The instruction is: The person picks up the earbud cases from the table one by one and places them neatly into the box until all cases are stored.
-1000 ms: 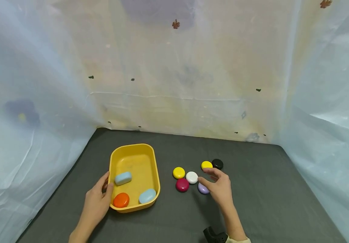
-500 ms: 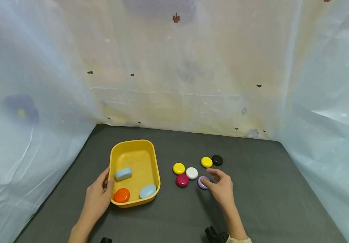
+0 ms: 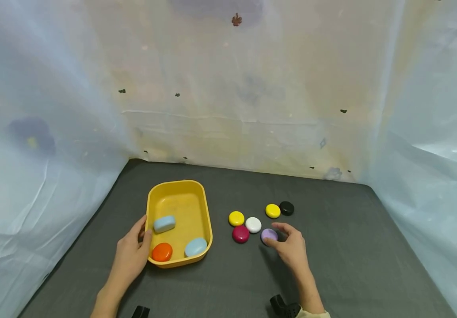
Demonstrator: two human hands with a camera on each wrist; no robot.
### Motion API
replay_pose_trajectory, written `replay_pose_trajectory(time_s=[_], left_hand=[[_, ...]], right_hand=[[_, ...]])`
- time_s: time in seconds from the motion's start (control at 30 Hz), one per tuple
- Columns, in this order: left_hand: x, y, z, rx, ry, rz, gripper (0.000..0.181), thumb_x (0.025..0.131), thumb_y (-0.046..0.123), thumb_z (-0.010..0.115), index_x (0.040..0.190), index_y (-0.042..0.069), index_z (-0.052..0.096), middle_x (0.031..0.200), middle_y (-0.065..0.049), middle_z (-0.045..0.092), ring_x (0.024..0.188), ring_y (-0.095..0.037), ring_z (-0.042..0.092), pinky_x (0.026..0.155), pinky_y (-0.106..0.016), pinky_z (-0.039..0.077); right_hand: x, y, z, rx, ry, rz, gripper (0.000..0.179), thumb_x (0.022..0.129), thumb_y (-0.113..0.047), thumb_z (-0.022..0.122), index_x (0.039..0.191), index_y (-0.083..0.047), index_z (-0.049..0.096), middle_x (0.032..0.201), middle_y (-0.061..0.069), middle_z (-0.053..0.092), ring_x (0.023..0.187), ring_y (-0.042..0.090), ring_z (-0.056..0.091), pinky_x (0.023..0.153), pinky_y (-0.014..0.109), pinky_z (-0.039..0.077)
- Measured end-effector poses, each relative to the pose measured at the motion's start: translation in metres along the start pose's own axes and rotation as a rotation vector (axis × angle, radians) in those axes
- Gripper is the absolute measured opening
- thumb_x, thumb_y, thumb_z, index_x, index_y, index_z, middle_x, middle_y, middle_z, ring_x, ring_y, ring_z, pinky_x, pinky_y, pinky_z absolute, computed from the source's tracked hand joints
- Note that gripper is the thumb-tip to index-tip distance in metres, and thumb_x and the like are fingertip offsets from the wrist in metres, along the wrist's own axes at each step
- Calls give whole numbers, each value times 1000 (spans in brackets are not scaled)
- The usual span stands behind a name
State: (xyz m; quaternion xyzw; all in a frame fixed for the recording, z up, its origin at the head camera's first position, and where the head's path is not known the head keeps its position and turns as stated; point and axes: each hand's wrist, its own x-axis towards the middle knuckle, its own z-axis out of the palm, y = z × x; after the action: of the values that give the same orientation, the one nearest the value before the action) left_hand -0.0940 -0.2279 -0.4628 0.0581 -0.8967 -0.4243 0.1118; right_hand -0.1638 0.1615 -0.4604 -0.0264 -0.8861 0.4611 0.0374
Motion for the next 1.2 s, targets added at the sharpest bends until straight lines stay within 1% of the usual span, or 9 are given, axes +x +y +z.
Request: replay_pose_trajectory(time_s=[0.2, 0.37, 0.5, 0.63, 0.73, 0.93, 1.2], left_hand=[[-1, -1, -2, 8, -20, -14, 52, 106, 20, 45, 152, -1, 31, 141, -26, 47, 121, -38, 51, 91, -52, 49], [0, -2, -2, 1, -30, -12, 52, 106, 20, 45, 152, -1, 31, 141, -26, 47, 120, -38, 52, 91, -52, 50], [1, -1, -1, 8, -23, -11, 52, 106, 20, 45, 152, -1, 32, 140, -25, 48, 120, -37, 52, 91, -52, 50], [2, 1, 0, 10, -5, 4, 51, 106, 19, 45, 151, -2, 33, 140, -25, 49, 119, -37, 53, 91, -53, 49], [2, 3, 0, 3, -6, 11, 51, 106, 19, 45, 151, -3, 33, 140, -26, 49, 119, -37, 53, 91, -53, 49], [1, 4, -1, 4, -35, -21, 52, 105, 16, 46, 152, -3, 31, 143, -26, 45, 123, -39, 50, 92, -53, 48], [0, 2, -2, 9, -8, -21, 53, 105, 17, 47, 152, -2, 32, 142, -26, 46, 121, -38, 51, 92, -54, 48]], right_hand=[[-3, 5, 5, 20, 8, 1, 46, 74, -10, 86, 117, -2, 70, 120, 16, 65, 115, 33, 56, 96, 52, 46], [-3, 6, 6, 37, 6, 6, 46, 74, -8, 86, 117, -2, 70, 119, 14, 65, 115, 31, 57, 96, 51, 46], [-3, 6, 6, 48, 1, 4, 46, 73, -6, 86, 116, -2, 70, 117, 13, 67, 112, 30, 59, 95, 50, 47], [-1, 8, 6, 66, -12, -20, 47, 72, -4, 87, 115, -1, 70, 115, 13, 68, 110, 29, 60, 95, 49, 48], [0, 10, 7, 75, -23, -32, 47, 72, -4, 87, 115, 0, 70, 114, 12, 68, 110, 28, 61, 94, 48, 49], [1, 10, 8, 62, -35, -32, 47, 71, -1, 87, 114, 0, 70, 112, 11, 69, 105, 26, 64, 92, 46, 50], [4, 9, 11, 39, -47, -40, 49, 70, 1, 87, 115, 2, 68, 111, 13, 68, 101, 28, 63, 90, 48, 50]])
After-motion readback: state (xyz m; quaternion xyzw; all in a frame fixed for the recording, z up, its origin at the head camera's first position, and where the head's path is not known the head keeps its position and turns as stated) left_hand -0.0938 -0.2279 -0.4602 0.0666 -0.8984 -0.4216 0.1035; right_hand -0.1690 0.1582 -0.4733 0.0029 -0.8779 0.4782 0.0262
